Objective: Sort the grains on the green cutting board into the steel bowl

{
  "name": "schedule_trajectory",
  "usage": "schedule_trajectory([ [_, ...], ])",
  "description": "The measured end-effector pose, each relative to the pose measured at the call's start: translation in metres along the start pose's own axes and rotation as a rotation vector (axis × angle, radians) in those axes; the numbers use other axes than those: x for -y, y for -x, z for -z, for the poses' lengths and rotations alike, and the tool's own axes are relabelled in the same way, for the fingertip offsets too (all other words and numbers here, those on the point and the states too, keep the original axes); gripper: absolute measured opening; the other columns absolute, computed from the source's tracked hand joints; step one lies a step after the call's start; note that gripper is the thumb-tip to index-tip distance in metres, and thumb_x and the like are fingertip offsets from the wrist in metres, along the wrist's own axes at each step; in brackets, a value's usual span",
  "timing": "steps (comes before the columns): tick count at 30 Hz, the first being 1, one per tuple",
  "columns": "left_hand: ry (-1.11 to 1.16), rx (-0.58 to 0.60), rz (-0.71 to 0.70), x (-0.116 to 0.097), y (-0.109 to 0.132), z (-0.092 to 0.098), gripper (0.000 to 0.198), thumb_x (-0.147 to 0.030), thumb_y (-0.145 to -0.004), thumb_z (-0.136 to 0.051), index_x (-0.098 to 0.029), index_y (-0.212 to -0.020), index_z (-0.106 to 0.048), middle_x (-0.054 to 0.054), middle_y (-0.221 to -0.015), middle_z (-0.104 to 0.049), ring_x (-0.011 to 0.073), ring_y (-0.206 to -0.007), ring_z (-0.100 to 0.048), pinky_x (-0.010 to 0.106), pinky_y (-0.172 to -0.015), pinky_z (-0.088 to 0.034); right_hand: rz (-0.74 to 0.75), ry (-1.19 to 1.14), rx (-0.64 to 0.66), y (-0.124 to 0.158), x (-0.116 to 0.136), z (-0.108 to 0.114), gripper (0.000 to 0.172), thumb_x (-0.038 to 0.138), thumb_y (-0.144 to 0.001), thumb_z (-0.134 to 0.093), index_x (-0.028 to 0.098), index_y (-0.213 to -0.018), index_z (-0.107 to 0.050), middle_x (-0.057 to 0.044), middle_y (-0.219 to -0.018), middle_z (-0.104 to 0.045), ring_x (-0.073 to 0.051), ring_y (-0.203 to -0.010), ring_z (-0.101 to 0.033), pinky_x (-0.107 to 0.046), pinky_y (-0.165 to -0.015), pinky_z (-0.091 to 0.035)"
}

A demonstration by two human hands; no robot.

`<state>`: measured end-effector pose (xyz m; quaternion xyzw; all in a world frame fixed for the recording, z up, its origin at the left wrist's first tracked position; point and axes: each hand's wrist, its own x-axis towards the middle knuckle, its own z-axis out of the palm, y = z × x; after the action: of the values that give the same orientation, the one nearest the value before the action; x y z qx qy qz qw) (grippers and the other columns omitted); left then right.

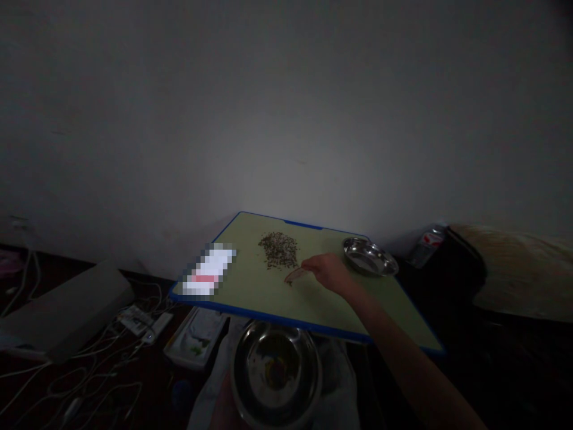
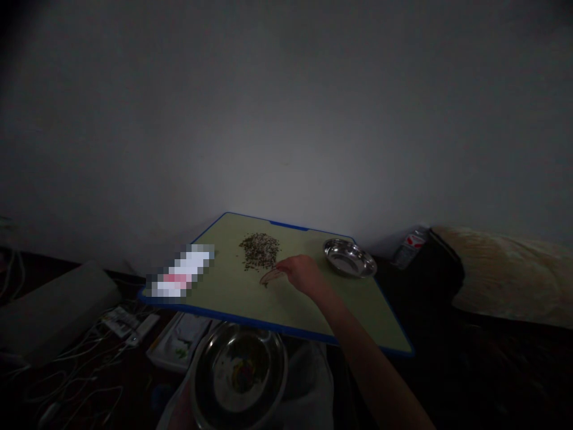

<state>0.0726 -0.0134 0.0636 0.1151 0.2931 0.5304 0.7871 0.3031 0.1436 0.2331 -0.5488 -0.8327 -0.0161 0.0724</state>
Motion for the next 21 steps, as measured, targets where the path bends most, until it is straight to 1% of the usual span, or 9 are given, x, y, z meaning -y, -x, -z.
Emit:
schedule_trajectory([
  [1,0.012,0.084,0.042,-0.001,0.001,-0.004,0.055,-0.074,-0.070,-0.073,-0.027,-0.095,-0.086,0.007,-0.106,-0.087,0.0309,-0.095,-0.079,0.045,-0.110,-0.054,-0.004,-0.001,-0.006,0.003,0.000,-0.002,0.034,0.020,-0.100,-0.053,0.028,-0.117,-0.082,-0.008,-0.115,-0.081,-0.025,-0.105,-0.076,-0.030,-0.087,-0.053],
  [2,0.010,0.194,0.122,-0.002,0.002,-0.009,0.068,-0.078,-0.062,-0.076,-0.023,-0.102,-0.086,0.012,-0.116,-0.084,0.0368,-0.103,-0.077,0.051,-0.110,-0.054,-0.007,-0.005,-0.015,0.005,0.001,-0.004,0.035,0.019,-0.100,-0.053,0.027,-0.118,-0.081,-0.009,-0.116,-0.081,-0.025,-0.105,-0.076,-0.030,-0.087,-0.054],
  [3,0.016,0.203,0.098,-0.004,0.004,-0.015,0.064,-0.072,-0.063,-0.080,-0.024,-0.105,-0.085,0.011,-0.118,-0.083,0.0381,-0.108,-0.076,0.052,-0.108,-0.056,-0.007,-0.012,-0.026,0.008,0.001,-0.005,0.036,0.017,-0.099,-0.052,0.026,-0.118,-0.081,-0.009,-0.116,-0.080,-0.025,-0.105,-0.076,-0.030,-0.088,-0.054],
  [5,0.034,0.155,0.064,-0.008,0.006,-0.026,0.055,-0.067,-0.059,-0.085,-0.026,-0.096,-0.086,0.010,-0.111,-0.085,0.0394,-0.108,-0.076,0.054,-0.098,-0.062,-0.003,-0.029,-0.048,0.013,0.001,-0.009,0.038,0.013,-0.097,-0.051,0.025,-0.118,-0.082,-0.010,-0.116,-0.080,-0.025,-0.105,-0.076,-0.031,-0.089,-0.055],
  [8,0.091,0.063,-0.001,-0.011,0.008,-0.037,0.039,-0.063,-0.058,-0.088,-0.028,-0.076,-0.085,0.008,-0.099,-0.087,0.0362,-0.100,-0.078,0.050,-0.088,-0.065,-0.008,-0.036,-0.079,0.022,0.003,-0.015,0.042,0.009,-0.094,-0.051,0.026,-0.114,-0.083,-0.008,-0.113,-0.081,-0.024,-0.102,-0.077,-0.031,-0.089,-0.055],
  [11,0.143,0.083,0.001,-0.012,0.010,-0.042,0.042,-0.060,-0.061,-0.089,-0.024,-0.083,-0.086,0.008,-0.100,-0.087,0.0325,-0.096,-0.079,0.045,-0.087,-0.066,-0.009,-0.021,-0.099,0.032,0.006,-0.021,0.043,0.006,-0.091,-0.051,0.028,-0.110,-0.083,-0.005,-0.110,-0.082,-0.022,-0.099,-0.077,-0.030,-0.089,-0.056],
  [13,0.164,0.071,-0.002,-0.012,0.011,-0.046,0.044,-0.057,-0.057,-0.091,-0.025,-0.087,-0.085,0.005,-0.092,-0.087,0.0316,-0.093,-0.079,0.044,-0.083,-0.066,0.001,-0.007,-0.118,0.039,0.009,-0.025,0.043,0.006,-0.091,-0.051,0.027,-0.110,-0.083,-0.006,-0.112,-0.082,-0.022,-0.099,-0.077,-0.030,-0.090,-0.056],
  [17,0.177,0.008,-0.049,-0.013,0.014,-0.052,0.027,-0.045,-0.053,-0.096,-0.031,-0.067,-0.079,-0.002,-0.085,-0.087,0.0285,-0.093,-0.078,0.040,-0.084,-0.064,0.000,0.012,-0.148,0.056,0.015,-0.030,0.045,0.002,-0.089,-0.053,0.025,-0.117,-0.080,-0.008,-0.118,-0.080,-0.023,-0.101,-0.077,-0.032,-0.092,-0.057],
  [21,0.026,-0.001,-0.077,-0.014,0.014,-0.053,0.040,-0.069,-0.073,-0.075,-0.030,-0.079,-0.080,-0.001,-0.100,-0.087,0.0288,-0.099,-0.078,0.046,-0.098,-0.060,-0.008,0.020,-0.180,0.071,0.021,-0.034,0.048,-0.001,-0.086,-0.053,0.024,-0.116,-0.080,-0.008,-0.116,-0.080,-0.023,-0.099,-0.077,-0.032,-0.089,-0.059],
])
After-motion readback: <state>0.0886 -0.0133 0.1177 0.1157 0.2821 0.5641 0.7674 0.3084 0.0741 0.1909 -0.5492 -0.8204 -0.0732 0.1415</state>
